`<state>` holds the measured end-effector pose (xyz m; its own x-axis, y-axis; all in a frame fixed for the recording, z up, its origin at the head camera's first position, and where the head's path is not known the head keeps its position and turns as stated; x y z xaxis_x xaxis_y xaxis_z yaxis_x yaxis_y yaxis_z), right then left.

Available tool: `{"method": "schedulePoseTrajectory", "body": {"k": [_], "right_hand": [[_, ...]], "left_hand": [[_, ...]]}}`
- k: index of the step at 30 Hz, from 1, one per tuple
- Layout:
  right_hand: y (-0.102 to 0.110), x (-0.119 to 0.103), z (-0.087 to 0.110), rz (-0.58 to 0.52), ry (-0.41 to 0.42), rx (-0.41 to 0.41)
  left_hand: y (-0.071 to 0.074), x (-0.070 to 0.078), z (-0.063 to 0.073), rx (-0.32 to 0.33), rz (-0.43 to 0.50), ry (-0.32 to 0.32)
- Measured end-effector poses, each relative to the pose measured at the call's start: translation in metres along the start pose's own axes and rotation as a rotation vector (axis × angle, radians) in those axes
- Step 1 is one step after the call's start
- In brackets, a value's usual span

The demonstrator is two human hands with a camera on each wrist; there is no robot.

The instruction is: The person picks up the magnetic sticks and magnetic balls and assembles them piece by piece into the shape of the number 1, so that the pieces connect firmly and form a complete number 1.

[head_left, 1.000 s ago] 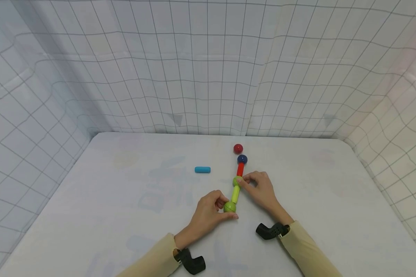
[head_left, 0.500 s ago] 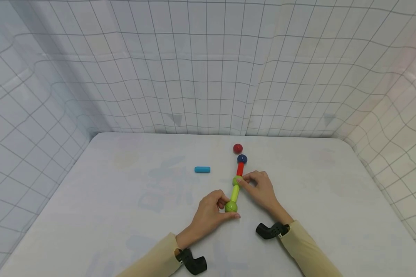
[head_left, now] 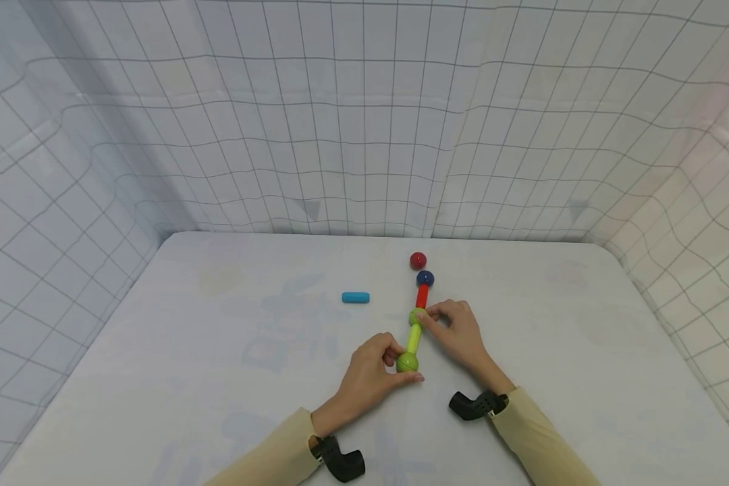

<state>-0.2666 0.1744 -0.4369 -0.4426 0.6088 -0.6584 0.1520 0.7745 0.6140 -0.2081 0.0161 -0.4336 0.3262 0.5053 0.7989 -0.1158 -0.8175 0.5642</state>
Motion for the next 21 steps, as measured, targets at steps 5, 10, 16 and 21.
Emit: {"method": "schedulePoseTrajectory", "body": {"k": [5,10,16,21], "right_hand": [[0.0002,-0.0009,0.0000,0.002,0.008,-0.002],[0.0008,-0.0004,0.0000,0.007,0.012,0.007],[0.0012,-0.0002,0.0000,0.005,0.016,0.019],[0.0022,-0.0010,0.0006,0.002,0.037,0.040]], "left_hand": [[-0.0008,-0.0002,-0.0001,0.001,0.005,0.004],[-0.0010,0.0005,-0.0004,-0.001,0.008,0.002],[-0.0016,0.0000,-0.0005,-0.005,0.016,0.000],[-0.0025,-0.0001,-0.0006,-0.004,0.008,-0.005]]}}
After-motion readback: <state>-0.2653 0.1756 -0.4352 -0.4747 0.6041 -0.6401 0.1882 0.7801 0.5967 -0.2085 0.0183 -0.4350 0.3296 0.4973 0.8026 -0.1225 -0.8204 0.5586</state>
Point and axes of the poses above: each hand's wrist, its own z-axis away from the middle knuckle, its own y-axis out of the back of the hand, x = y × z, the point moved 10 cm from there along -z, towards the middle knuckle, and after that the axes turned 9 degrees about y, right-handed, at the moved point
